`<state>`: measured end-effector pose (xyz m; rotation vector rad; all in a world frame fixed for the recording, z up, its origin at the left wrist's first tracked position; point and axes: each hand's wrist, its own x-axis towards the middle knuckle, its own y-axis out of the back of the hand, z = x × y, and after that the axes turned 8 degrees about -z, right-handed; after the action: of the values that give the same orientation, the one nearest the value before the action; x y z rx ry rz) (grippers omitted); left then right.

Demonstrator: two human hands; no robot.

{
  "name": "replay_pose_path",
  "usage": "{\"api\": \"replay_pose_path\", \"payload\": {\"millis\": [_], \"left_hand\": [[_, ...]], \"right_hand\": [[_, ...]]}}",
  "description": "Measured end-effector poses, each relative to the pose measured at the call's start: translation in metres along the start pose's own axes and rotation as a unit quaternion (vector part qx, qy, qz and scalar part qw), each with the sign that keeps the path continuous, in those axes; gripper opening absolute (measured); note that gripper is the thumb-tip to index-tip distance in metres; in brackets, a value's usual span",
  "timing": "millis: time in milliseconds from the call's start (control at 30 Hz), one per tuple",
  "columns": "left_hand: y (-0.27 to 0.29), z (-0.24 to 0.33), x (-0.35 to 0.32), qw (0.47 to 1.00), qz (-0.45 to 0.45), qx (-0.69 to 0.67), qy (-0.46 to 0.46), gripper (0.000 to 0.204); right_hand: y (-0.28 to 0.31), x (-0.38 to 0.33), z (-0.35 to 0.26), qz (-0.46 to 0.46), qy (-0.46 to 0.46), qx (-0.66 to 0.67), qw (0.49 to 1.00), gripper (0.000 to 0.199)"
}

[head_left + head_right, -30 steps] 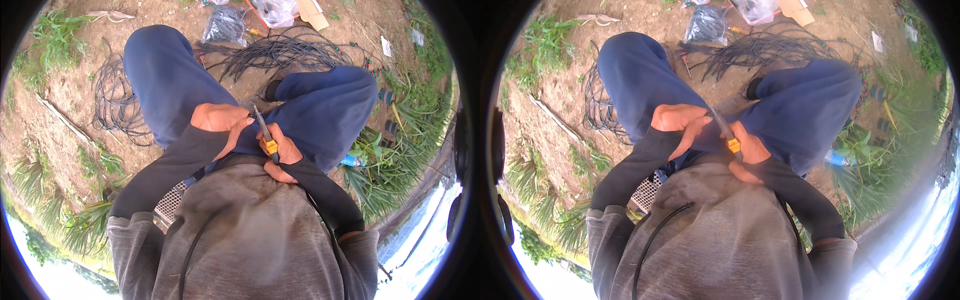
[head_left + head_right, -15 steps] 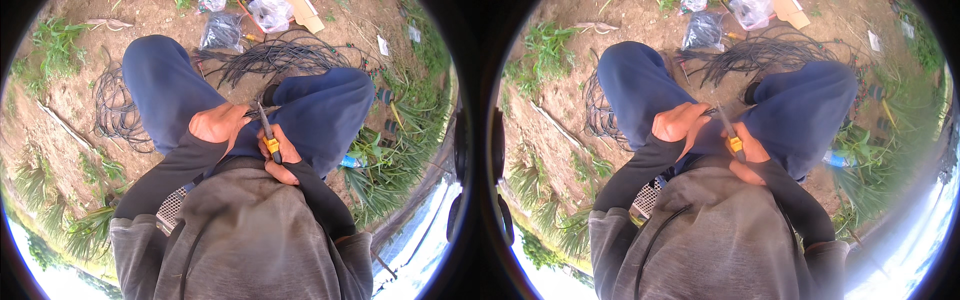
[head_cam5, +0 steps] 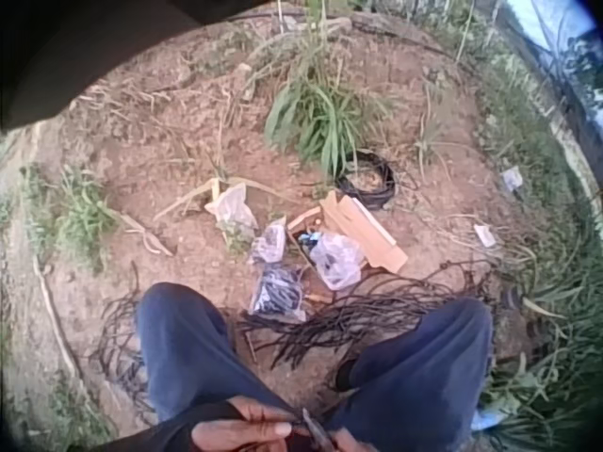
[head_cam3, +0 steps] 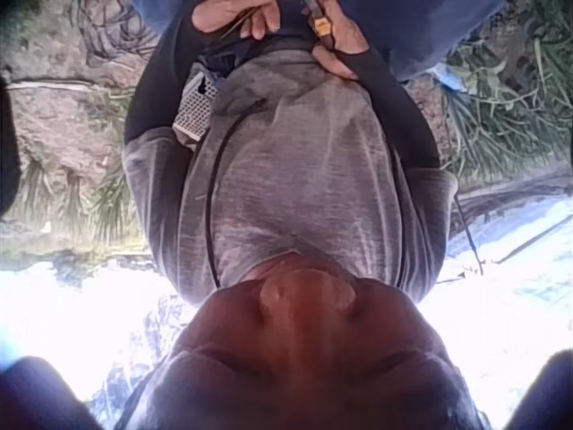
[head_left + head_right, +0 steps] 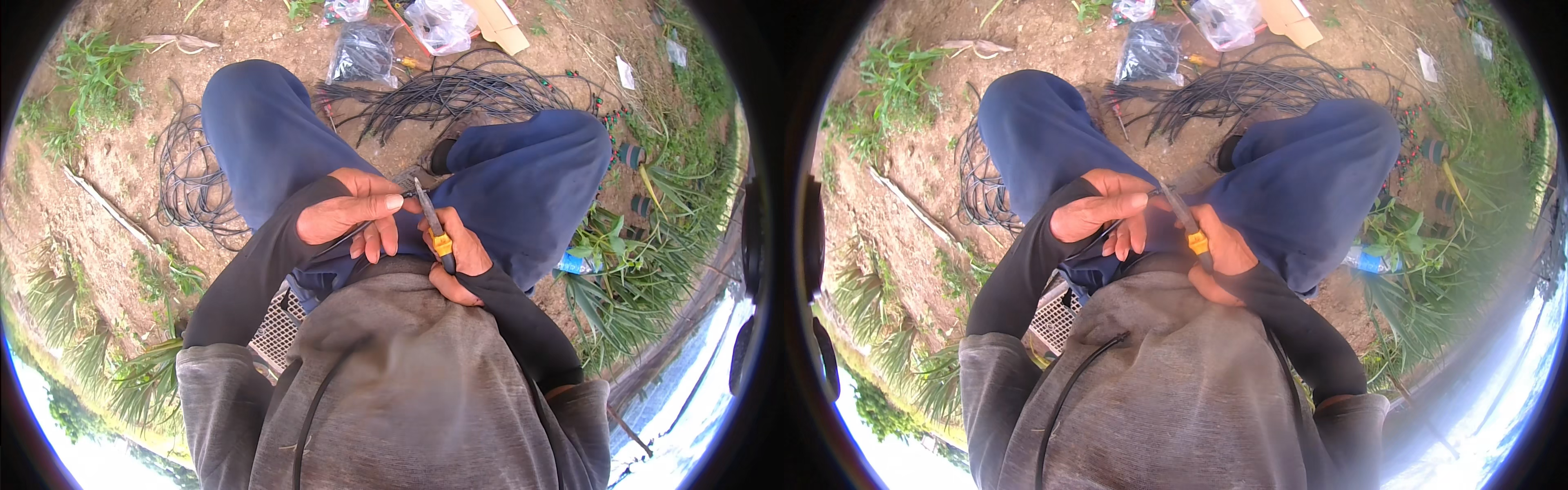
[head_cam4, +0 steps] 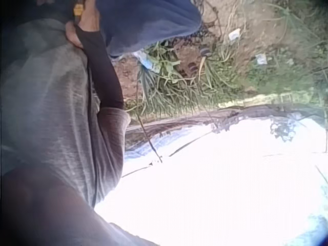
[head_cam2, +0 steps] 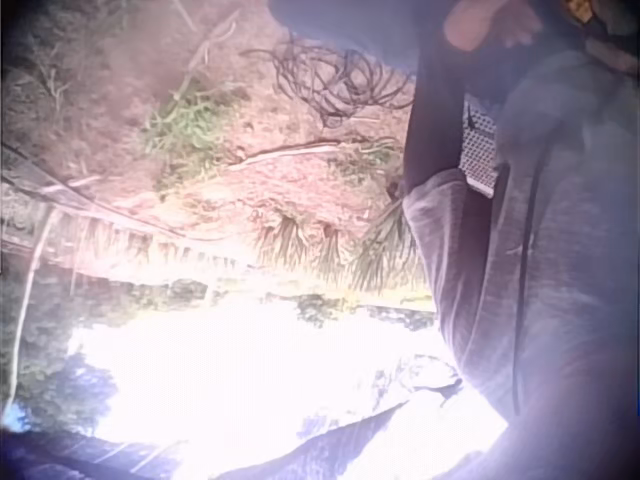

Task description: The person sits on the ground assembling an irrigation system. They cut black tubing with pliers, insert small green and red connectors, and attach them to the tubing. The person handles multiple pieces of tubing and connectors throughout the process.

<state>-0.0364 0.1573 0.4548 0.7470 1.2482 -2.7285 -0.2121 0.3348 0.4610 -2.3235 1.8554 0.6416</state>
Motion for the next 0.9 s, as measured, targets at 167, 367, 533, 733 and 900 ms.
{"api": "replay_pose_path", "payload": {"millis": [167, 367, 533, 733, 900], "left_hand": [[-0.01, -0.002, 0.002, 0.981, 0.121, 0.145, -0.046, 0.027], [-0.018, -0.018, 0.006, 0.777, 0.251, 0.541, -0.2, 0.003], [-0.016, -0.027, 0.013, 0.62, 0.307, 0.668, -0.276, 0.011], [-0.009, -0.033, 0.022, 0.511, 0.322, 0.751, -0.268, 0.015], [-0.007, -0.03, 0.036, 0.517, 0.339, 0.745, -0.251, 0.02]], "right_hand": [[-0.002, 0.001, -0.002, 0.011, -0.008, -0.02, 1.0, 0.053], [0.006, -0.001, -0.006, -0.073, -0.067, 0.011, 0.995, 0.052], [0.0, 0.004, -0.005, -0.043, -0.067, 0.031, 0.996, 0.052], [0.002, 0.006, 0.003, -0.076, -0.088, 0.128, 0.985, 0.054], [0.008, 0.004, 0.005, -0.081, -0.111, 0.237, 0.962, 0.057]]}}
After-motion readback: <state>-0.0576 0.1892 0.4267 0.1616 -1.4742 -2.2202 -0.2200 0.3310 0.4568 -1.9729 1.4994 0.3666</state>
